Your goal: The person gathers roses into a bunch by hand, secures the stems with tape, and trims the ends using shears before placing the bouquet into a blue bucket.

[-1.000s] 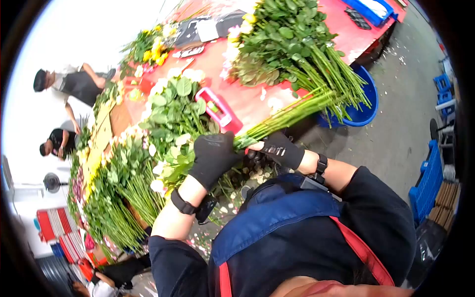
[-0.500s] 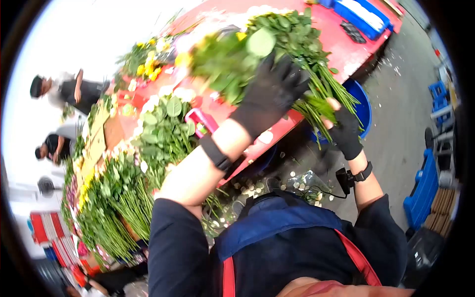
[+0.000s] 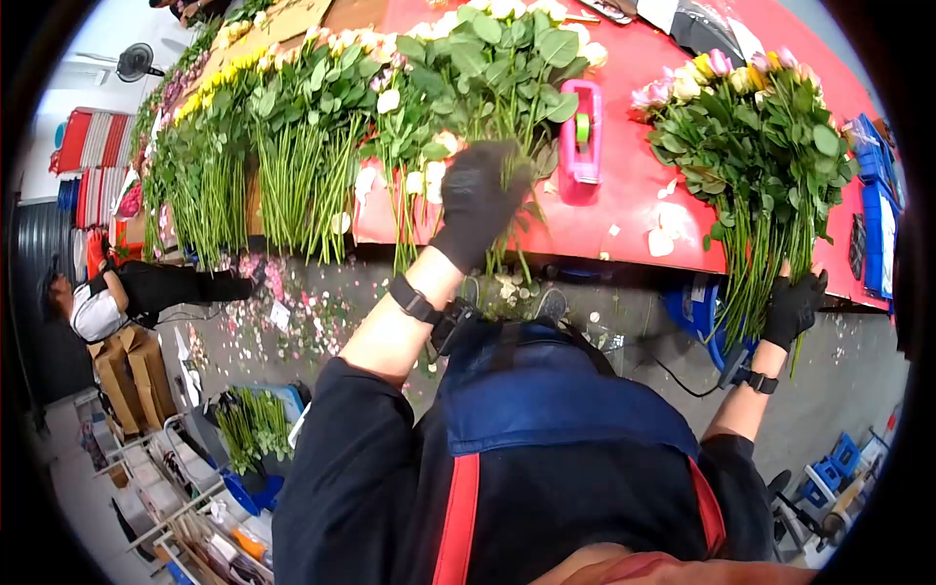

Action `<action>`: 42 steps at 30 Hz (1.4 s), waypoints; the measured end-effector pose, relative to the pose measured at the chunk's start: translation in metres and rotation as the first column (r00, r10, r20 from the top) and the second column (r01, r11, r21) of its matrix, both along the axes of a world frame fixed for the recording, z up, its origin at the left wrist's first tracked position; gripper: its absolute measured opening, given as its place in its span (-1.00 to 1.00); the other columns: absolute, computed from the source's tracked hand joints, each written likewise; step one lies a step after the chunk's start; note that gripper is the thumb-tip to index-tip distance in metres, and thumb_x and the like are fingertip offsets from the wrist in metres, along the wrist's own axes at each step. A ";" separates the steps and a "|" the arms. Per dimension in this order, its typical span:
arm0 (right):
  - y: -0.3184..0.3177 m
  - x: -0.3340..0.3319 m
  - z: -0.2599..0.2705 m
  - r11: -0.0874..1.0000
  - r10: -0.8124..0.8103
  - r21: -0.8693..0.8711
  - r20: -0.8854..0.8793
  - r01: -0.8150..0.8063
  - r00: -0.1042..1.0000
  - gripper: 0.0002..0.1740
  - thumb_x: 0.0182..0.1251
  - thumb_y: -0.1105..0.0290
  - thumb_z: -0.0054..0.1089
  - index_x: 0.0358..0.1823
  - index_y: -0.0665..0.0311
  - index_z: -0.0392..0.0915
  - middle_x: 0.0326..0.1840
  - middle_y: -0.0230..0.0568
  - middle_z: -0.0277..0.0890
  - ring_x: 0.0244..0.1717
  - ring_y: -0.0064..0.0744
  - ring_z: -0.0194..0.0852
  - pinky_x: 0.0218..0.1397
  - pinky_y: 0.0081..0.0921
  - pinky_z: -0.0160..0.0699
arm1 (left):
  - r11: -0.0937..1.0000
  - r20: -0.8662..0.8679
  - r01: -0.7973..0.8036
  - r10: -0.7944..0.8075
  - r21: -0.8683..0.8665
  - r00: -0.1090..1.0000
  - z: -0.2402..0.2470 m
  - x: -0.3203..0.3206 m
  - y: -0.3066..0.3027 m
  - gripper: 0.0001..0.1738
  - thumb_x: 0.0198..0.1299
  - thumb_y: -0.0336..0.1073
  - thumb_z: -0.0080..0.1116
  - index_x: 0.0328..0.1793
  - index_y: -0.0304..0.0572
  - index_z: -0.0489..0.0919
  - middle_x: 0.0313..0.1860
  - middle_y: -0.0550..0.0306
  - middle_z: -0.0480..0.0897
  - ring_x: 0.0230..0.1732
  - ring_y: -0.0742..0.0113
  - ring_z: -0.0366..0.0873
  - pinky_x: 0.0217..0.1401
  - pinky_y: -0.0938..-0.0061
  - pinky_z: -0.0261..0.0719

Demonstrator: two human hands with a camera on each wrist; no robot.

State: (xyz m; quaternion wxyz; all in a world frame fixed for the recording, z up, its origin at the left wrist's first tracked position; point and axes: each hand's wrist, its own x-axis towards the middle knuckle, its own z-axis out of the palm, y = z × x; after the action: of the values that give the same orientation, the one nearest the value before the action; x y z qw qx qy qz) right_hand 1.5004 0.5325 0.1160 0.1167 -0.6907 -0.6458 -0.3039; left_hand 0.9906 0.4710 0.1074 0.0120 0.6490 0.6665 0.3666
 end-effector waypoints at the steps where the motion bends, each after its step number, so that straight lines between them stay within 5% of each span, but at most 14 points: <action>1: -0.005 -0.035 0.018 0.995 0.049 0.094 -0.027 -0.046 0.998 -0.36 0.23 0.00 0.23 0.16 0.35 0.43 0.07 0.18 0.49 0.06 0.15 0.46 0.11 -0.10 0.45 | 0.985 0.011 -0.113 0.115 -0.132 0.993 -0.008 -0.019 -0.009 -0.52 0.09 -0.10 0.31 0.07 -0.22 0.57 -0.10 -0.11 0.59 -0.06 -0.05 0.54 0.03 0.19 0.49; 4: 0.005 -0.111 0.028 0.971 0.205 0.154 -0.137 -0.184 0.969 -0.64 0.20 0.12 0.25 -0.11 0.20 0.63 -0.15 -0.04 0.63 -0.18 -0.06 0.61 -0.11 -0.21 0.56 | 0.951 0.075 -0.183 0.207 -0.247 0.976 -0.045 -0.048 -0.021 -0.38 0.07 0.01 0.29 0.16 -0.24 0.50 -0.01 -0.19 0.53 0.03 -0.09 0.50 0.09 0.17 0.47; 7: 0.023 -0.115 0.000 0.948 -0.180 -0.287 -0.135 0.135 0.974 -0.69 0.24 0.11 0.10 -0.23 0.17 0.64 -0.17 -0.11 0.62 -0.18 -0.07 0.61 -0.11 -0.20 0.55 | 0.937 0.241 -0.091 0.179 -0.337 0.954 -0.056 -0.056 -0.026 -0.34 0.08 0.07 0.25 0.20 -0.23 0.46 0.02 -0.18 0.50 0.07 -0.10 0.48 0.09 0.14 0.46; 10: 0.010 -0.076 -0.025 0.885 0.106 -0.462 0.317 0.055 0.943 -0.68 0.27 0.14 0.03 -0.27 0.22 0.63 -0.22 -0.06 0.61 -0.18 -0.04 0.60 -0.13 -0.15 0.54 | 0.948 0.311 -0.028 0.131 -0.316 0.941 -0.054 -0.062 -0.025 -0.39 0.11 0.03 0.23 0.18 -0.21 0.47 0.00 -0.17 0.51 0.04 -0.08 0.49 0.07 0.15 0.46; 11: 0.001 -0.076 -0.017 0.886 -0.269 -0.398 -0.020 0.239 0.963 -0.70 0.23 0.22 0.04 -0.21 0.26 0.64 -0.22 -0.03 0.62 -0.18 0.01 0.59 -0.15 -0.10 0.54 | 0.951 0.315 -0.010 0.112 -0.308 0.942 -0.053 -0.066 -0.024 -0.40 0.11 0.02 0.23 0.17 -0.22 0.47 -0.01 -0.17 0.50 0.04 -0.08 0.49 0.07 0.15 0.46; 13: -0.004 -0.114 0.006 0.986 0.156 -0.039 -0.143 -0.163 0.977 -0.72 0.17 0.38 0.08 -0.14 0.29 0.64 -0.25 -0.10 0.64 -0.22 -0.12 0.61 -0.21 -0.20 0.56 | 0.947 0.338 0.035 0.079 -0.318 0.938 -0.055 -0.070 -0.025 -0.41 0.12 0.02 0.21 0.16 -0.22 0.46 -0.01 -0.18 0.50 0.03 -0.08 0.50 0.06 0.15 0.47; 15: -0.005 -0.238 0.020 0.869 0.346 0.135 -0.855 -0.477 0.387 -0.73 0.13 0.47 0.19 -0.10 0.33 0.64 -0.27 -0.21 0.63 -0.28 -0.32 0.57 -0.23 -0.35 0.54 | 0.919 0.332 0.105 0.030 -0.380 0.943 -0.065 -0.069 -0.021 -0.33 0.08 0.05 0.26 0.26 -0.17 0.46 0.02 -0.16 0.52 0.04 -0.08 0.53 0.07 0.18 0.50; 16: -0.010 -0.294 0.029 0.822 0.146 0.039 -0.979 -0.569 0.143 -0.76 0.13 0.45 0.32 -0.17 0.36 0.64 -0.33 -0.28 0.60 -0.32 -0.45 0.52 -0.24 -0.47 0.50 | 0.890 0.327 0.139 0.012 -0.435 0.945 -0.063 -0.068 -0.023 -0.28 0.09 0.08 0.24 0.31 -0.14 0.41 0.04 -0.16 0.52 0.04 -0.09 0.53 0.06 0.16 0.49; 18: 0.004 -0.388 0.017 0.669 0.456 -0.108 -0.722 -0.735 0.521 -0.59 0.09 0.11 0.41 -0.27 0.36 0.65 -0.34 -0.05 0.60 -0.31 -0.14 0.58 -0.20 -0.37 0.52 | 0.891 0.354 0.184 -0.028 -0.415 0.935 -0.072 -0.066 -0.023 -0.24 0.09 0.08 0.24 0.34 -0.20 0.37 0.02 -0.20 0.51 0.02 -0.11 0.52 0.03 0.14 0.49; 21: 0.040 -0.472 -0.007 0.742 0.224 -0.540 -0.359 -0.398 0.906 -0.42 0.05 -0.19 0.26 -0.32 0.26 0.67 -0.24 0.03 0.62 -0.14 0.06 0.58 -0.06 -0.14 0.50 | 0.889 0.420 0.264 -0.092 -0.373 0.903 -0.069 -0.071 -0.028 -0.24 0.13 0.00 0.24 0.35 -0.32 0.32 0.00 -0.23 0.51 0.02 -0.12 0.51 0.03 0.17 0.50; 27: 0.065 -0.458 -0.040 0.881 0.332 -0.101 -0.564 -0.462 0.756 -0.70 0.11 0.17 0.21 -0.36 0.30 0.56 -0.38 0.07 0.54 -0.23 0.07 0.52 -0.15 -0.16 0.45 | 0.908 0.450 0.301 -0.148 -0.290 0.881 -0.067 -0.118 -0.066 -0.36 0.15 -0.01 0.25 0.27 -0.19 0.41 -0.01 -0.10 0.54 -0.20 0.10 0.59 -0.10 0.25 0.55; 32: 0.052 -0.433 -0.032 0.832 0.204 -0.229 -0.720 -0.505 0.663 -0.66 0.14 0.16 0.19 -0.36 0.35 0.48 -0.45 0.15 0.49 -0.32 0.20 0.49 -0.24 -0.05 0.40 | 0.929 0.617 0.307 -0.120 -0.206 0.778 -0.060 -0.148 -0.082 -0.48 0.16 -0.03 0.25 0.16 -0.16 0.48 -0.10 -0.07 0.56 -0.23 0.10 0.58 -0.16 0.27 0.55; 39: 0.070 -0.463 -0.041 0.707 0.169 -0.648 -0.235 -0.284 0.957 -0.44 0.09 -0.02 0.22 -0.06 0.34 0.58 -0.07 0.18 0.57 -0.01 0.09 0.55 0.08 -0.15 0.50 | 0.886 0.675 0.414 -0.176 -0.208 0.717 -0.055 -0.160 -0.091 -0.53 0.16 -0.06 0.26 0.11 -0.15 0.53 -0.15 -0.04 0.59 -0.21 0.11 0.60 -0.11 0.29 0.56; 42: 0.073 -0.466 -0.041 0.790 -0.107 -0.596 -0.370 -0.147 0.923 -0.51 0.11 0.08 0.18 -0.10 0.36 0.56 -0.12 0.15 0.56 -0.02 0.07 0.53 0.06 -0.17 0.50 | 0.864 0.700 0.417 -0.111 -0.283 0.706 -0.061 -0.162 -0.102 -0.51 0.12 -0.08 0.31 0.11 -0.20 0.56 -0.16 0.02 0.64 -0.25 0.25 0.62 -0.08 0.37 0.57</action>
State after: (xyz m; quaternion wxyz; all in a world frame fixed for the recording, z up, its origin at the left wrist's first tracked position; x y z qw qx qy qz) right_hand 1.0347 0.6053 0.0754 0.0139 -0.7295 -0.6807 0.0646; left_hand 0.8284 0.3692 0.0469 0.4408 0.5483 0.5779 0.4136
